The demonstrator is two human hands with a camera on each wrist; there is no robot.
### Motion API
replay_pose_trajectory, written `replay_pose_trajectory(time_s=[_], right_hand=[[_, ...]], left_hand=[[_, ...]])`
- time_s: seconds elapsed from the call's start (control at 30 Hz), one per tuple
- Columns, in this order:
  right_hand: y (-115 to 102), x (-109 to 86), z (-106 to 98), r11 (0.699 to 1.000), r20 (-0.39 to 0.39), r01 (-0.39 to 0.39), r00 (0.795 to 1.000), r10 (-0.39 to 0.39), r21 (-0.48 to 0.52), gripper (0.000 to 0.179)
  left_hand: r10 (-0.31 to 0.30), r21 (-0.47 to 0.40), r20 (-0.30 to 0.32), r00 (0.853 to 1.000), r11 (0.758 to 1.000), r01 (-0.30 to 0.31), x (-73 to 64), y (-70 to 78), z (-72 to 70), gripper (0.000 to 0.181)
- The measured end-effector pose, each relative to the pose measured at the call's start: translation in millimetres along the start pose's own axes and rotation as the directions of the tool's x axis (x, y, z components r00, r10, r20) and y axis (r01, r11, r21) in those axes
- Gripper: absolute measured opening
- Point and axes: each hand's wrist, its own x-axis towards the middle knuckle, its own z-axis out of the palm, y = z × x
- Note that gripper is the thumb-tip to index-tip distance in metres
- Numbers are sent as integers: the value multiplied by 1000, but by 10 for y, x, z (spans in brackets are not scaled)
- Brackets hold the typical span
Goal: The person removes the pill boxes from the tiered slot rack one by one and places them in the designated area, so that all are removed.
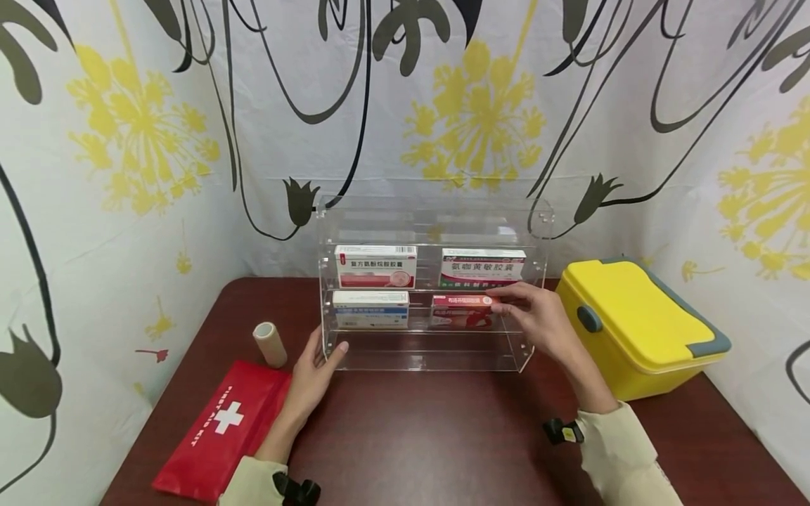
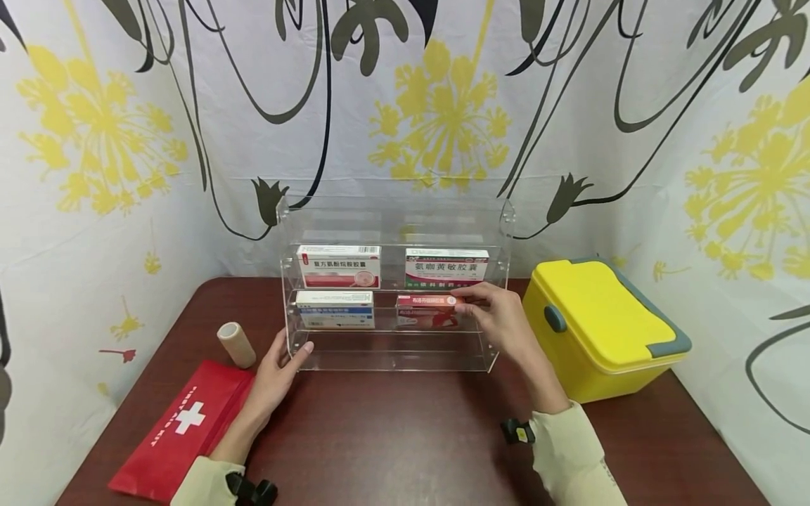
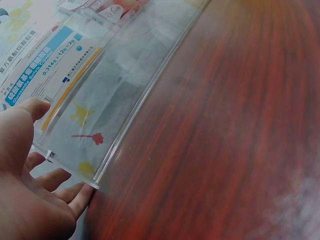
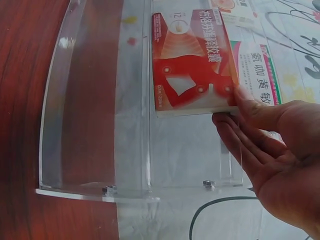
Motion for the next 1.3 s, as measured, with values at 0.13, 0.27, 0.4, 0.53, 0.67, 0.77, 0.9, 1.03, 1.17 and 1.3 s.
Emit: replay_pose_trajectory(time_s=[0.13, 0.27, 0.4, 0.53, 0.67, 0.77, 0.9, 1.03, 1.17, 1.3], right_hand=[[2, 21, -48, 999, -27, 30, 999, -30, -20, 27], [-17, 61, -125, 998, -36, 63, 997, -64, -19, 27], [-92, 122, -237, 996, -27, 92, 995, -92, -8, 29], [-218, 167, -358, 996, -38, 88, 995, -87, 8, 30], [-324, 181, -431, 995, -71, 103, 992, -102, 15, 31], [-359, 168, -466, 993, -88, 114, 990, -113, 12, 31], [-379, 110, -535, 996, -92, 87, 992, -85, 18, 30], [-369, -20, -623, 998, -57, 26, 998, -23, 51, 29], [-275, -239, -676, 997, 22, -32, 999, 30, 76, 26], [-108, -484, -628, 993, 131, -60, 990, 46, 103, 23]], left_hand=[[-3, 6, -5, 1000, 1000, 3, 61, -162, 2, 72], [1, 20, -18, 1000, 1000, 0, 91, -281, 0, 74], [17, 6, -23, 1000, 1000, -17, 84, -302, -3, 73], [22, -5, -30, 999, 1000, -22, 77, -304, -6, 72], [17, 7, -32, 999, 1000, -17, 68, -322, -19, 72], [13, 16, -30, 999, 1000, -12, 61, -334, -27, 72], [-3, 20, -16, 1000, 1000, 3, 70, -332, -25, 73], [-23, 14, -1, 1000, 1000, 23, 92, -323, -22, 74], [-22, 12, 6, 1000, 1000, 22, 108, -308, -15, 74], [-2, 32, 1, 1000, 999, 2, 116, -286, -7, 75]])
